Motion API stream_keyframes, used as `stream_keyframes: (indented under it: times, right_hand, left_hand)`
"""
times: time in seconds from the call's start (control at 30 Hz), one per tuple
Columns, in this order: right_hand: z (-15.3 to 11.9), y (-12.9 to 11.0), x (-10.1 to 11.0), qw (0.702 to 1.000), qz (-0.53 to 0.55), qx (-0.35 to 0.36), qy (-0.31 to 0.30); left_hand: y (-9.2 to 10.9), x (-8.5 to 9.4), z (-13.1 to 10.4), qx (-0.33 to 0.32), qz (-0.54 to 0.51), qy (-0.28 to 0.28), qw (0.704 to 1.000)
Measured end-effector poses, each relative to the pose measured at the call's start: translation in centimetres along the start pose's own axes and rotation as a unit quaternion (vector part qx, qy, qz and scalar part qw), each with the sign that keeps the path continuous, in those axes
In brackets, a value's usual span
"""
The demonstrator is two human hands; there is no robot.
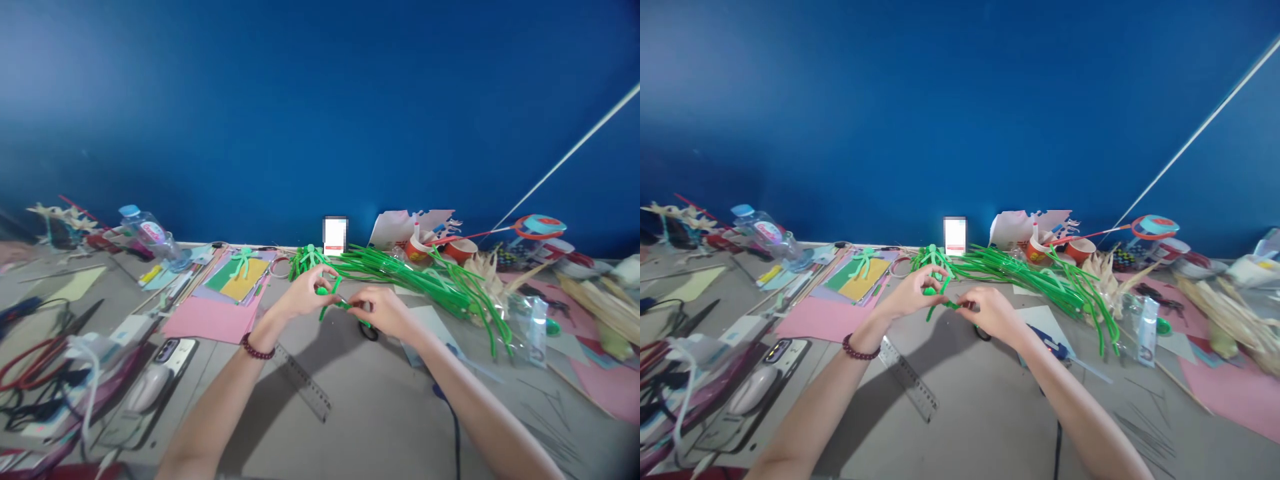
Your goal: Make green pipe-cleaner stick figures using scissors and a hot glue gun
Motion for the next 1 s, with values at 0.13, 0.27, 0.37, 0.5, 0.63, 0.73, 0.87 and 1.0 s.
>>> stream_keyframes:
  times: [0.13,0.27,0.37,0.5,0.63,0.73,0.87,1.0]
  right_hand:
    - [0.2,1.2,-0.8,0.981,0.161,-0.109,0.016]
    - [0.3,1.9,-1.7,0.921,0.323,-0.211,0.046]
    - [0.4,2.0,-2.2,0.897,0.366,-0.238,0.077]
    - [0.4,2.0,-2.6,0.897,0.366,-0.225,0.105]
    - [0.2,2.2,-3.0,0.9,0.361,-0.217,0.11]
    - [0.1,2.5,-3.2,0.901,0.361,-0.214,0.109]
    - [0.1,2.6,-3.3,0.908,0.353,-0.199,0.103]
    - [0.1,2.7,-3.5,0.911,0.349,-0.197,0.095]
  left_hand:
    - [-0.8,-0.2,0.4,0.035,-0.153,0.048,0.986]
    - [-1.4,-1.1,0.4,0.057,-0.326,0.008,0.944]
    - [-2.2,-2.2,0.4,0.07,-0.35,-0.033,0.934]
    - [-3.1,-3.4,0.6,0.072,-0.295,0.022,0.953]
    - [-2.9,-4.1,0.5,0.087,-0.289,0.021,0.953]
    - [-2.6,-4.1,0.3,0.097,-0.292,0.023,0.951]
    - [-2.6,-4.2,0.3,0.081,-0.306,0.017,0.948]
    - [-3.1,-4.3,0.4,0.089,-0.32,0.009,0.943]
Point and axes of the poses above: each hand's wrist, its own z-axis towards the middle knuckle, its own x-axis out of the back of the hand, y = z × x, the point moved 3 cm from there along z, towards the middle knuckle, and after that the axes turned 3 degrees about y, right-handed, at the moved point
